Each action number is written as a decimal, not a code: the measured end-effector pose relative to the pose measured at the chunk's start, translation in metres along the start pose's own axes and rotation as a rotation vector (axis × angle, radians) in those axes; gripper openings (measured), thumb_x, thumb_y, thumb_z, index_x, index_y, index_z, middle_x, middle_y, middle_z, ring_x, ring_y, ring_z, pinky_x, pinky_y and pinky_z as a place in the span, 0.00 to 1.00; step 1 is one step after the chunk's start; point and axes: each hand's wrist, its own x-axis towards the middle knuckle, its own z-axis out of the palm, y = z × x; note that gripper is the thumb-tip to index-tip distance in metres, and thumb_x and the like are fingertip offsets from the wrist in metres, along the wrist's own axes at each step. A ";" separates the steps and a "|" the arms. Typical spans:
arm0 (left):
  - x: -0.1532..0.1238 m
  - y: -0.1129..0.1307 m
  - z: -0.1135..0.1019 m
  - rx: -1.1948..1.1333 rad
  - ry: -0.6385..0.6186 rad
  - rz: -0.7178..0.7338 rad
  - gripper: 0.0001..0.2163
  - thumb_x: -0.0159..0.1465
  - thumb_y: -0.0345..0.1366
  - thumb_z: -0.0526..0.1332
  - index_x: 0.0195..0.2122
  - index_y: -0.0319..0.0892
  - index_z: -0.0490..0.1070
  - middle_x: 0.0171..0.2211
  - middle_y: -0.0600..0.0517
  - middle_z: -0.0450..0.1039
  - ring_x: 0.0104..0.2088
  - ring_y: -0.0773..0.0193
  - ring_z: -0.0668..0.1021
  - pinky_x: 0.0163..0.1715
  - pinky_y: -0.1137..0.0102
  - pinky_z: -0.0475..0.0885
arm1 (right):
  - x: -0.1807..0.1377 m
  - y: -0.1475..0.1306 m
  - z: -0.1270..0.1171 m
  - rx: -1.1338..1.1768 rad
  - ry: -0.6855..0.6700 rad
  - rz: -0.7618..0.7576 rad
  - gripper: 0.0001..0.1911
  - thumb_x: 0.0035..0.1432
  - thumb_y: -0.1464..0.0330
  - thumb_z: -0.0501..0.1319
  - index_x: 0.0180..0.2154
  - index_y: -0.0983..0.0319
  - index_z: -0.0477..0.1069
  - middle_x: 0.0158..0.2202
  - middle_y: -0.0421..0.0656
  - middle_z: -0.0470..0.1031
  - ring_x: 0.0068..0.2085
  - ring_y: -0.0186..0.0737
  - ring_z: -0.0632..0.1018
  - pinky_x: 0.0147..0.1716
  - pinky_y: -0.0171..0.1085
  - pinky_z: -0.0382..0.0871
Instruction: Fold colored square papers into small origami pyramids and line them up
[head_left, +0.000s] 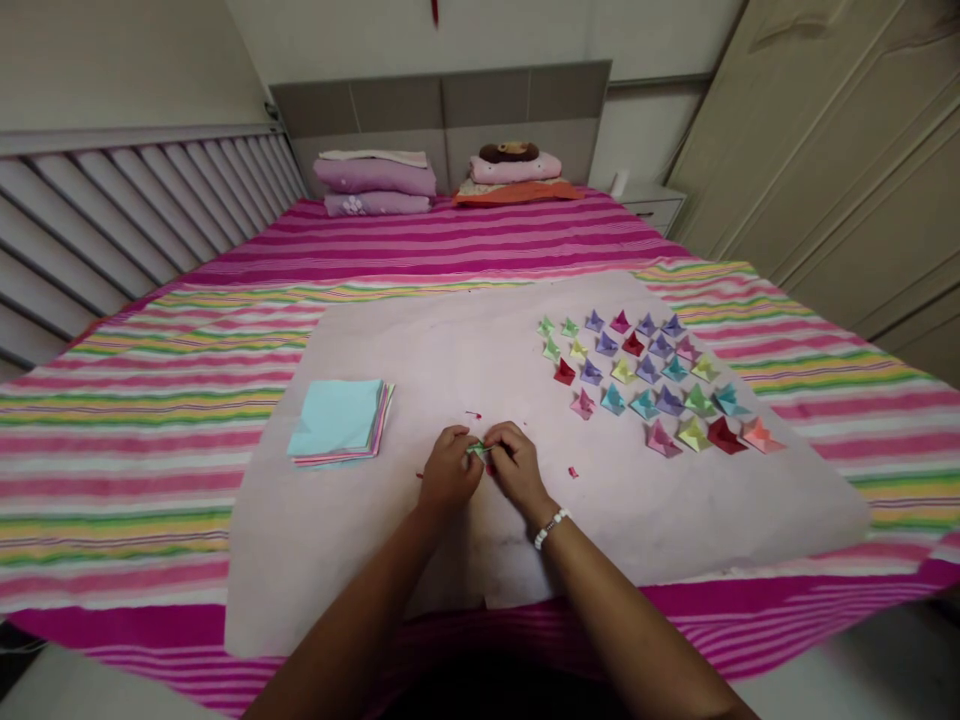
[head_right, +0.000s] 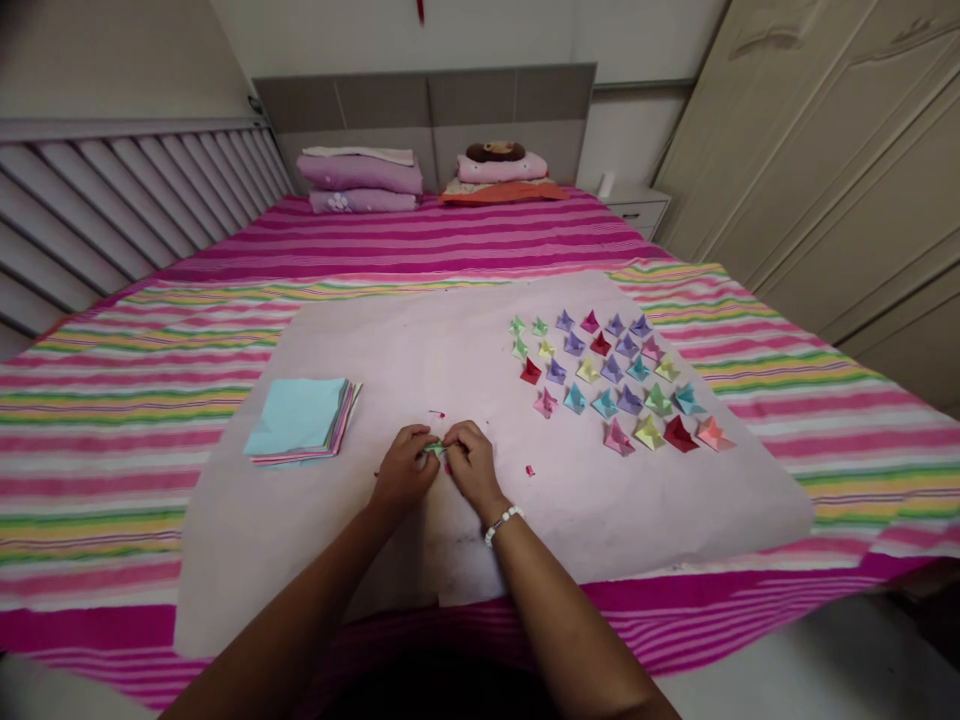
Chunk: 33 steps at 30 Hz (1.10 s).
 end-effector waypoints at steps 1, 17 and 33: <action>0.000 0.001 0.000 0.009 0.003 -0.005 0.09 0.55 0.25 0.59 0.35 0.42 0.74 0.42 0.46 0.70 0.45 0.57 0.76 0.47 0.63 0.72 | 0.000 0.000 0.000 -0.001 -0.002 0.000 0.09 0.49 0.77 0.53 0.25 0.59 0.68 0.30 0.42 0.69 0.34 0.40 0.72 0.35 0.39 0.66; 0.001 0.004 -0.009 0.127 -0.061 -0.079 0.06 0.61 0.30 0.58 0.36 0.43 0.75 0.44 0.46 0.72 0.45 0.56 0.76 0.45 0.63 0.72 | 0.000 0.001 0.000 -0.046 0.000 -0.015 0.09 0.48 0.78 0.53 0.26 0.60 0.69 0.30 0.41 0.70 0.33 0.39 0.71 0.35 0.38 0.65; 0.002 0.009 -0.015 0.118 0.010 -0.103 0.08 0.57 0.23 0.53 0.34 0.43 0.64 0.37 0.48 0.70 0.40 0.60 0.75 0.39 0.67 0.72 | -0.001 0.000 0.001 -0.098 0.001 -0.028 0.10 0.47 0.78 0.53 0.28 0.60 0.69 0.31 0.42 0.69 0.32 0.39 0.70 0.31 0.37 0.64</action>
